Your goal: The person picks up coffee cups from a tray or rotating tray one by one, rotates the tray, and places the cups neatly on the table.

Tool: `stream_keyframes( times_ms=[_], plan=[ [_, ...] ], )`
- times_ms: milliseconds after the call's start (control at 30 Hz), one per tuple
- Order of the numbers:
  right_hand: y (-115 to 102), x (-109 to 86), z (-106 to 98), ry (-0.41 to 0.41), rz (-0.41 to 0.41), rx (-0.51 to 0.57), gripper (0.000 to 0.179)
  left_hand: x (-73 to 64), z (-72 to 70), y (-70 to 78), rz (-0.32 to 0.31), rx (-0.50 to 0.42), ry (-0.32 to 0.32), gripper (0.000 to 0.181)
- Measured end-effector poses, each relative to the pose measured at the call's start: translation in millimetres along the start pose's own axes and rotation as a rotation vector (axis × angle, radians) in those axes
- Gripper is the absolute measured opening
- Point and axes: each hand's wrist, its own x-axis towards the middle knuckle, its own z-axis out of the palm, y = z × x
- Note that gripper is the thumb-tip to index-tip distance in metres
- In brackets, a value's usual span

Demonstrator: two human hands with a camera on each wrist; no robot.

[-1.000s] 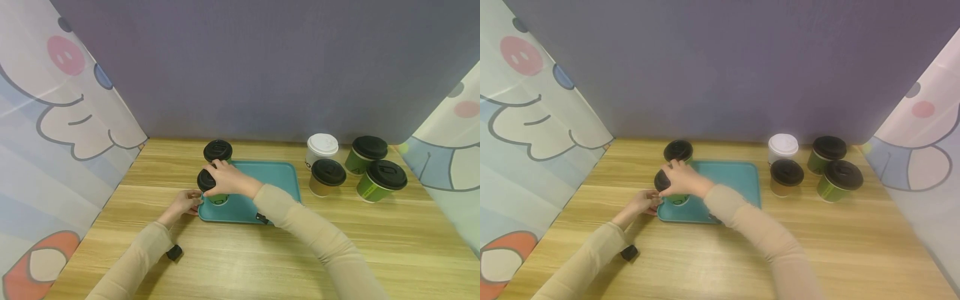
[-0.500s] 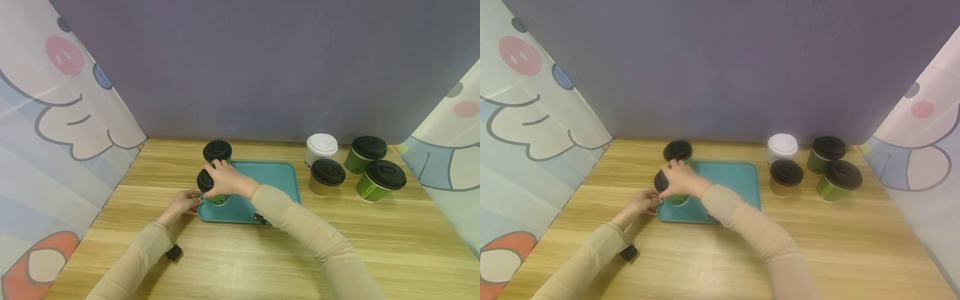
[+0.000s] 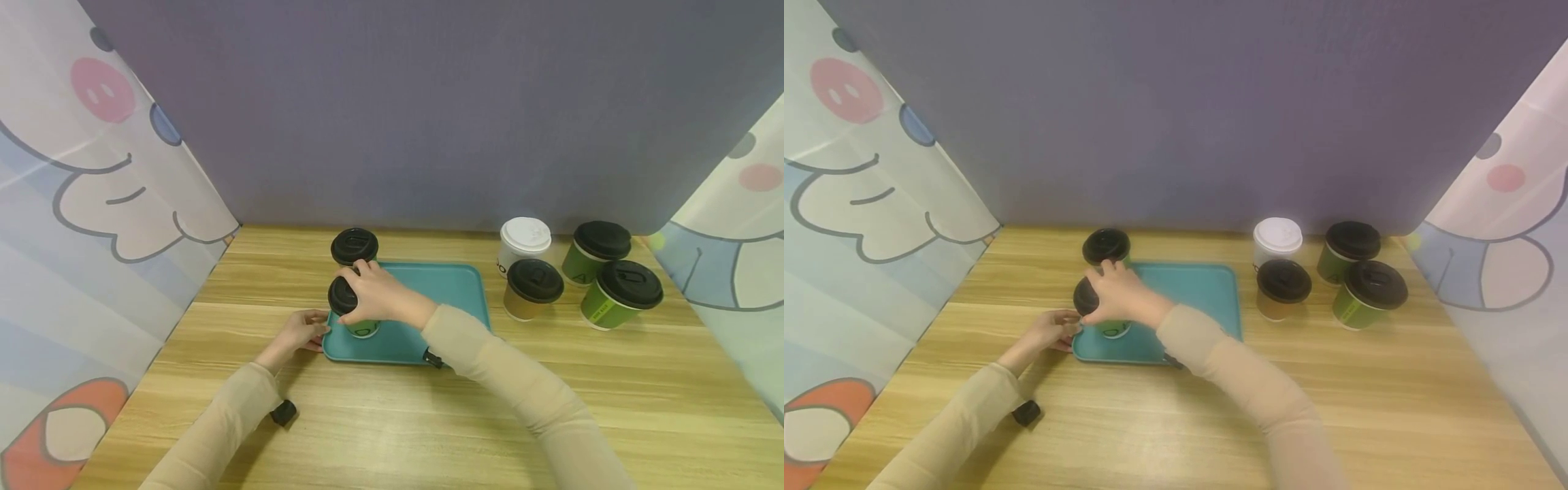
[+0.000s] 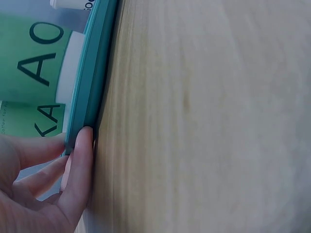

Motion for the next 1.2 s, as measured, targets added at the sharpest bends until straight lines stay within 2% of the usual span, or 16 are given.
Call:
stream_keyframes(
  times_ms=[667, 867, 1200],
  plan=[
    [15, -28.3, -19, -0.003, 0.100, 0.040, 0.084, 2.9, 0.8, -1.5, -0.007, -0.023, 0.017, 0.042],
    [25, -41.7, -24, 0.024, 0.105, 0.038, 0.084, 4.0, 1.6, -0.9, -0.030, -0.029, 0.030, 0.042],
    [45, -64.4, -30, 0.088, 0.150, 0.087, 0.081, 4.8, 1.2, -2.7, -0.021, -0.025, 0.029, 0.043]
  ],
)
